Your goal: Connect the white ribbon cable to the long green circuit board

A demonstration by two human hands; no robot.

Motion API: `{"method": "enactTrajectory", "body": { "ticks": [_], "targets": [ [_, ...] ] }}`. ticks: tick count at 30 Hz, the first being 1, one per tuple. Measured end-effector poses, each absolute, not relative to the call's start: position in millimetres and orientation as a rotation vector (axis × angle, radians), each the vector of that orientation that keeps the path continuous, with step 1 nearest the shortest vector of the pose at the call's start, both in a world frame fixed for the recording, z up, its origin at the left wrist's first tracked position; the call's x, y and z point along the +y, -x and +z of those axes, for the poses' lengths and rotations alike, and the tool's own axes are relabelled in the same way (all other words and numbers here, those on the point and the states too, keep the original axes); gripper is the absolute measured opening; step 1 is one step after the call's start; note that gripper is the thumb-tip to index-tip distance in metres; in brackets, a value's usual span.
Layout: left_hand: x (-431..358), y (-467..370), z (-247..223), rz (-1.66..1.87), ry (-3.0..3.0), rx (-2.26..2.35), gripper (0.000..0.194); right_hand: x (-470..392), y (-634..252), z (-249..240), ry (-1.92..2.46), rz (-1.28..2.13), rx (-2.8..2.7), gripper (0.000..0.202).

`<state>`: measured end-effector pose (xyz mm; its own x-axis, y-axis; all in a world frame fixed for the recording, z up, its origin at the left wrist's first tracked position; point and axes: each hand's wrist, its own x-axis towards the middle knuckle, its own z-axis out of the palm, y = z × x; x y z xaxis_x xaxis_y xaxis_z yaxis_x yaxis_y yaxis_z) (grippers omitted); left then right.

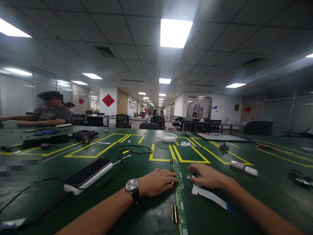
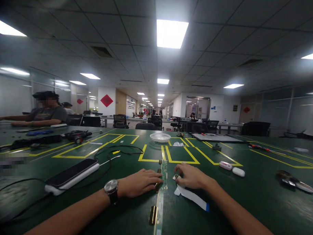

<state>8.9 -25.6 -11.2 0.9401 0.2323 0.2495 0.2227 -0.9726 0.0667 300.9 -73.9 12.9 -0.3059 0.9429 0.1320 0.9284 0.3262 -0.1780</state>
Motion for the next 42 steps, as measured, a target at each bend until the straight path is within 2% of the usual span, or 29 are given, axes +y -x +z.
{"method": "enactTrajectory", "body": {
  "ticks": [6,26,33,42],
  "targets": [
    [-28,-9,-7,0.378,-3.044,0.350,0.040,-73,-287,5,1.608,0.107,-2.360,0.025],
    [-32,-10,-5,0.351,-3.002,0.400,0.037,-65,-268,-12,1.540,0.044,-2.263,0.028],
    [-34,-12,-2,0.342,-2.943,0.431,0.032,-66,-270,-5,1.329,0.109,-2.384,0.025],
    [-35,-11,0,0.346,-2.917,0.402,0.034,-65,-274,-4,1.335,0.148,-2.376,0.024]
  ]
}}
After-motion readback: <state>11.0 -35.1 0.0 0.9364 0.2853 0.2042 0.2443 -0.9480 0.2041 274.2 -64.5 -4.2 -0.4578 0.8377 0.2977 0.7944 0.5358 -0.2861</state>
